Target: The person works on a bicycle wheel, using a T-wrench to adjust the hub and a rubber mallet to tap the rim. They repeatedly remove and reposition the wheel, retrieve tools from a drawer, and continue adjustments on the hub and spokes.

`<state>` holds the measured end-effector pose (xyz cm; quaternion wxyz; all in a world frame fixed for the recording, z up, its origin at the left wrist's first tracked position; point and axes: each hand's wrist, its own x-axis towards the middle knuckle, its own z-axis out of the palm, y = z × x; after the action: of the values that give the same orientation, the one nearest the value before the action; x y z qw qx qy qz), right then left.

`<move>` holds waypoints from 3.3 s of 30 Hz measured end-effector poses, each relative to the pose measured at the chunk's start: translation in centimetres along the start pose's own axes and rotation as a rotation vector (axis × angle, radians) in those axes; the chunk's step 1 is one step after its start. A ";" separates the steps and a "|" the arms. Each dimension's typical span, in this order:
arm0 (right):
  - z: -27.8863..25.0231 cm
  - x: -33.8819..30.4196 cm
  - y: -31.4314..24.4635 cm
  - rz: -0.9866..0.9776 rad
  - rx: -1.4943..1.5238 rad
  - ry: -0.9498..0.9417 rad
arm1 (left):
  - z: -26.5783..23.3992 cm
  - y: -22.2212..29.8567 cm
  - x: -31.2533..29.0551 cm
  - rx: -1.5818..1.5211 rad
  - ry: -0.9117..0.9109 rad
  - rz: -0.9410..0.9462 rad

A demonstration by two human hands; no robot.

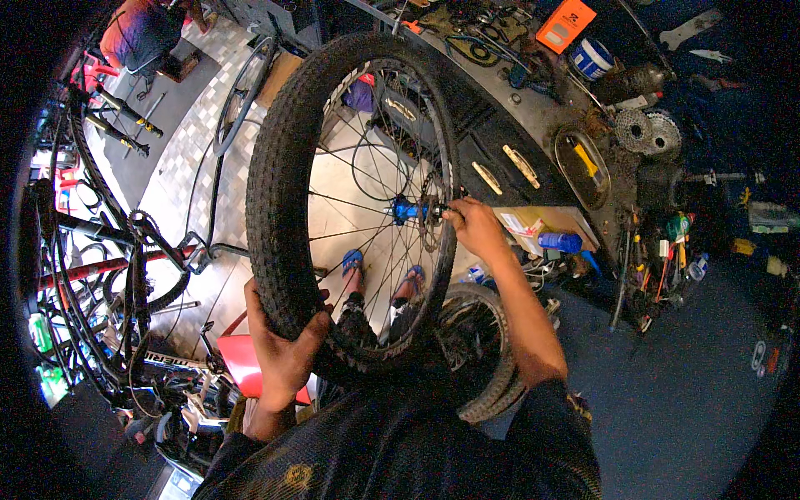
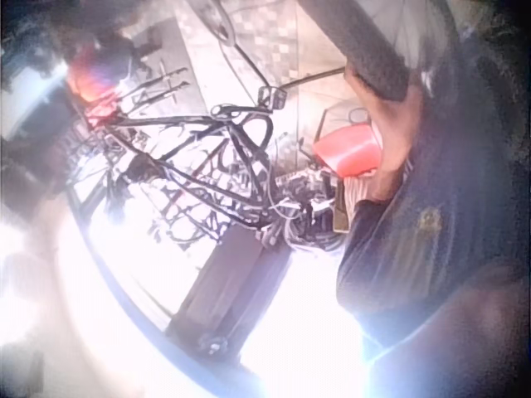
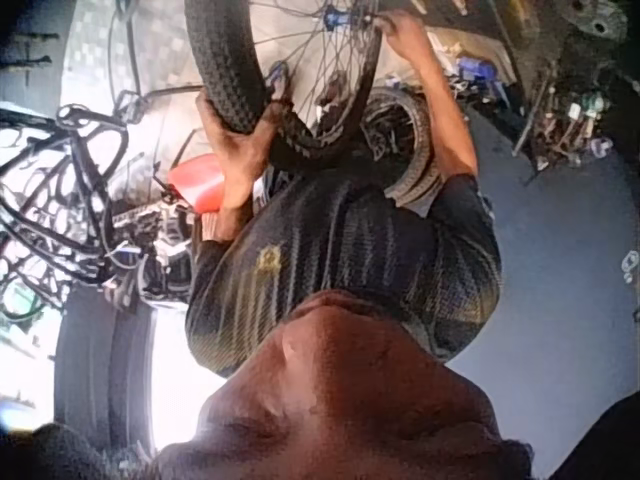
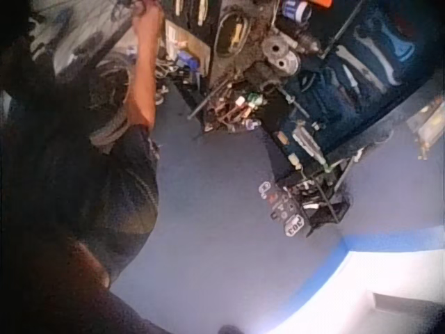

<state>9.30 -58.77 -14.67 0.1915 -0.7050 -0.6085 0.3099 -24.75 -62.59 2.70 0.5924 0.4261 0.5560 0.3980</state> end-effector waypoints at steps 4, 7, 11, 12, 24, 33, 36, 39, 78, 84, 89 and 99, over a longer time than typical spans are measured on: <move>0.5 -0.6 -0.5 -0.008 -0.037 0.039 | 0.0 0.5 -0.1 0.029 0.020 -0.027; 0.3 -0.9 -0.7 0.010 0.015 0.052 | 0.1 0.9 -0.2 0.008 0.016 -0.057; -0.6 -0.3 0.1 0.002 0.044 -0.014 | -0.2 0.8 -0.3 0.111 0.024 -0.033; -0.6 -0.1 0.4 0.022 0.068 -0.028 | -0.5 0.5 -0.3 0.004 0.011 -0.016; 0.1 0.5 0.4 0.033 0.322 -0.013 | -4.6 -16.9 15.7 -0.091 -0.226 -0.046; 0.5 2.1 -1.5 -0.073 0.178 -0.064 | 6.1 -27.4 20.8 -0.266 -0.352 -0.741; 0.3 2.8 -1.6 -0.076 0.174 -0.100 | 6.1 -29.3 20.2 -0.464 -0.407 -0.742; 0.1 3.1 -1.8 -0.083 0.116 -0.117 | 6.1 -30.0 19.8 -0.512 -0.399 -0.750; 0.5 4.7 -3.9 -0.169 -0.002 -0.199 | 4.8 -32.2 19.6 -0.673 -0.477 -0.646; 0.6 4.1 -4.6 -0.140 -0.058 -0.175 | 5.8 -30.5 19.3 -0.540 -0.305 -0.797; 1.4 3.5 -4.1 -0.131 0.026 -0.122 | 5.3 -30.7 19.8 -0.618 -0.363 -0.756; 0.0 3.6 -2.8 -0.051 0.134 -0.177 | 3.8 -27.1 22.9 -0.048 -0.311 -0.556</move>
<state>7.48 -54.71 -13.64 0.1916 -0.6446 -0.6188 0.4061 -19.50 -49.83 -30.26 0.7661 0.2996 0.5444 0.1641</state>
